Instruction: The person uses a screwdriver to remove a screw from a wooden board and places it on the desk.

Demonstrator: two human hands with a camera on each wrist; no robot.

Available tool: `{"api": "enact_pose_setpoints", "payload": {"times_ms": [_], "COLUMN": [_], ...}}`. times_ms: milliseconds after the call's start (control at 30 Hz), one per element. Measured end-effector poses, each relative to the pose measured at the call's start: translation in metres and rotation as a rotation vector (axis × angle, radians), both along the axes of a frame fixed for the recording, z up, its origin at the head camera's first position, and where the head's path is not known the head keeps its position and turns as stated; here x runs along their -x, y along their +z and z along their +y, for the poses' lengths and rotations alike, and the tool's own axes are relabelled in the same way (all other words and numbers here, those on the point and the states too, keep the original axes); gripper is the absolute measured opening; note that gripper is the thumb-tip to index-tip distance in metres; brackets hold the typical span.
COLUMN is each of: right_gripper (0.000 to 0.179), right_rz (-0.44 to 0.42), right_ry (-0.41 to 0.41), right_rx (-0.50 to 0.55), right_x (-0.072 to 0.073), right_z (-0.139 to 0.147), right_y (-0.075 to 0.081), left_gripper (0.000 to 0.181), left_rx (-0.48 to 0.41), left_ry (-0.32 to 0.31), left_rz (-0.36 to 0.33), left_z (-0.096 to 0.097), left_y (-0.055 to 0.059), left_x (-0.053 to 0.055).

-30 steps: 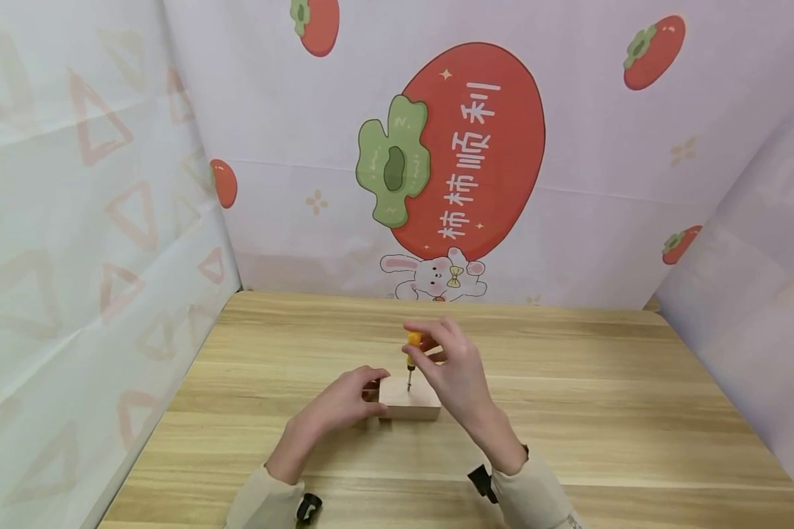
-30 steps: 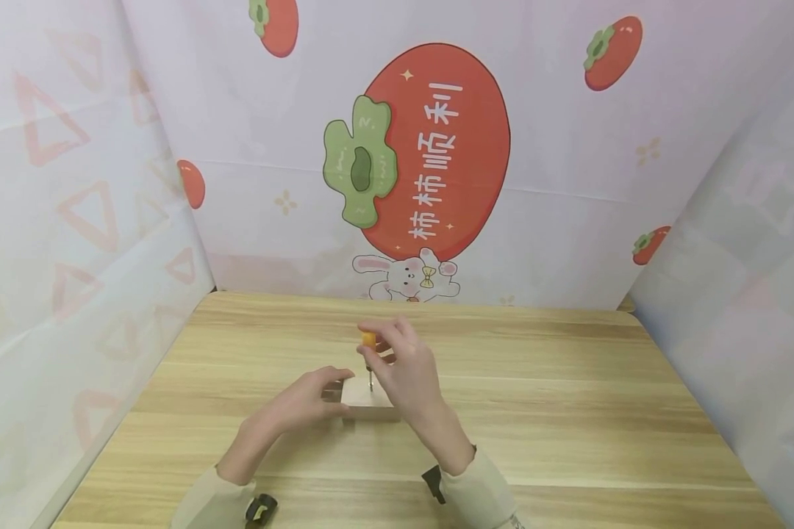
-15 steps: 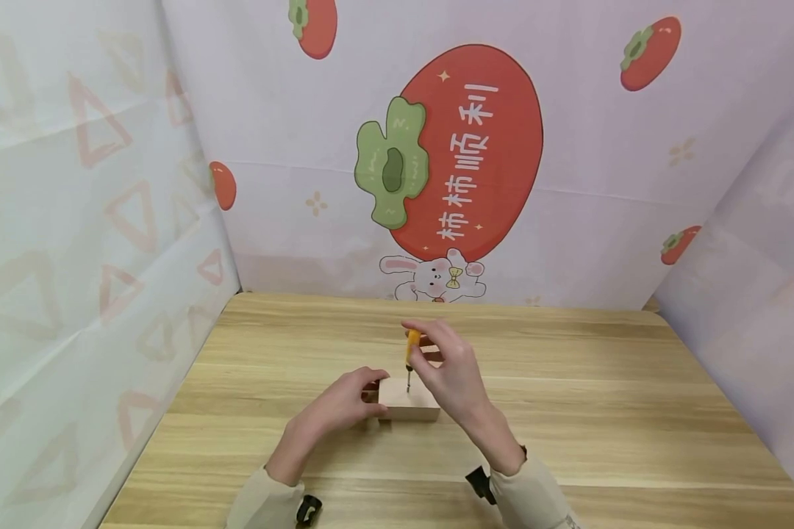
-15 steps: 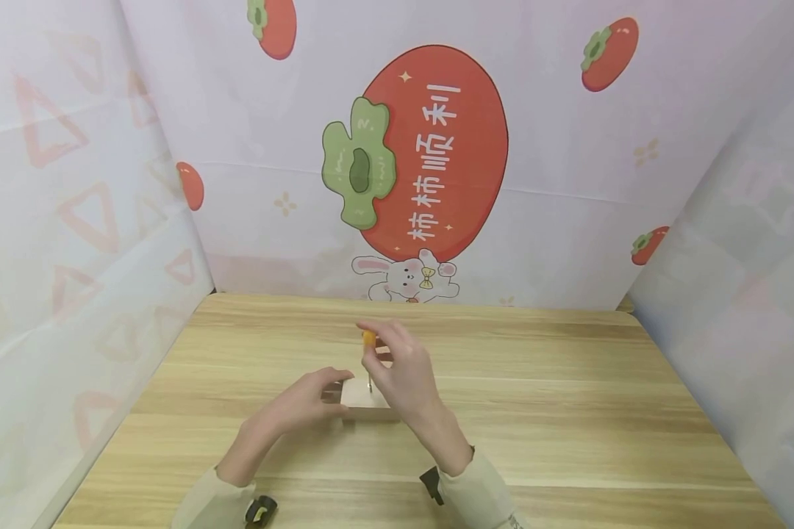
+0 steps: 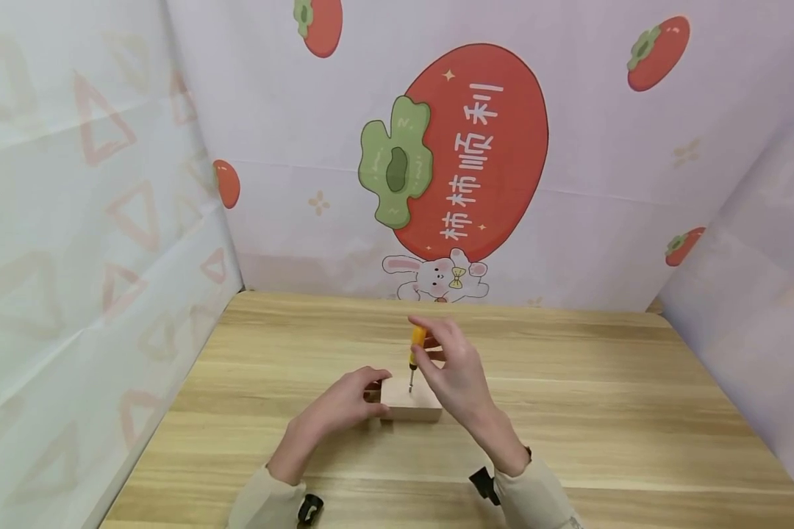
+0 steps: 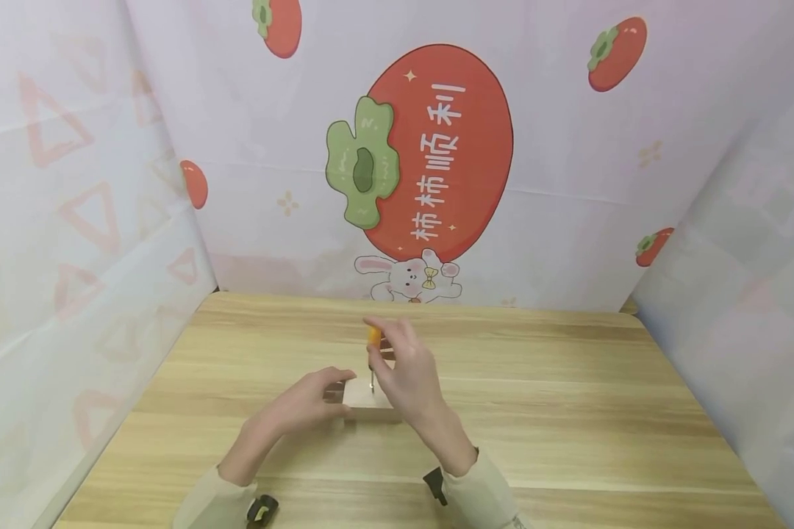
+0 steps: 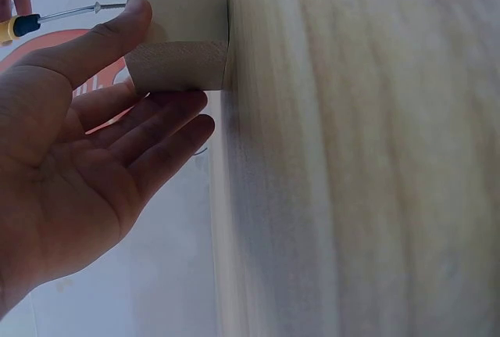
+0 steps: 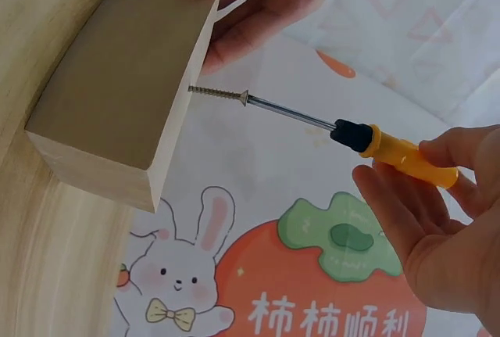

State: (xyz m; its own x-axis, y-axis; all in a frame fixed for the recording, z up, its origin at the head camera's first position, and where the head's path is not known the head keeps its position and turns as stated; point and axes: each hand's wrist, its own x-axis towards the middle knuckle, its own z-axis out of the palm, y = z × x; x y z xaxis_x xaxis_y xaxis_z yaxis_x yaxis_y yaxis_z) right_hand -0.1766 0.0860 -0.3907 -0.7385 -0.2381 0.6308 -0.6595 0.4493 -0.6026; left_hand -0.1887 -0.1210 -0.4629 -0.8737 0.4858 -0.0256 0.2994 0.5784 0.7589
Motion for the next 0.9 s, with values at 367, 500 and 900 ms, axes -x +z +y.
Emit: {"api": "enact_pose_setpoints", "payload": {"times_ms": [367,500,900], "right_gripper": [0.035,0.036,0.038], "right_rz": [0.039,0.059,0.041], "right_ry": [-0.038,-0.089,-0.033], "right_rx": [-0.002,-0.004,0.024], "right_x": [-0.0016,-0.002,-0.0011], "right_z": [-0.0018,-0.0015,-0.0018], "right_y": [-0.001,0.0013,0.0016], "left_gripper": [0.056,0.057,0.058], "left_rx": [-0.017,-0.004,-0.013], "left_ry": [-0.004,0.0,-0.006], "left_rz": [-0.003,-0.012,0.002], "left_z": [0.001,0.0006,0.0003], "left_y": [0.0,-0.0012,-0.0004], "left_x": [0.0002,0.0012,0.0013]}}
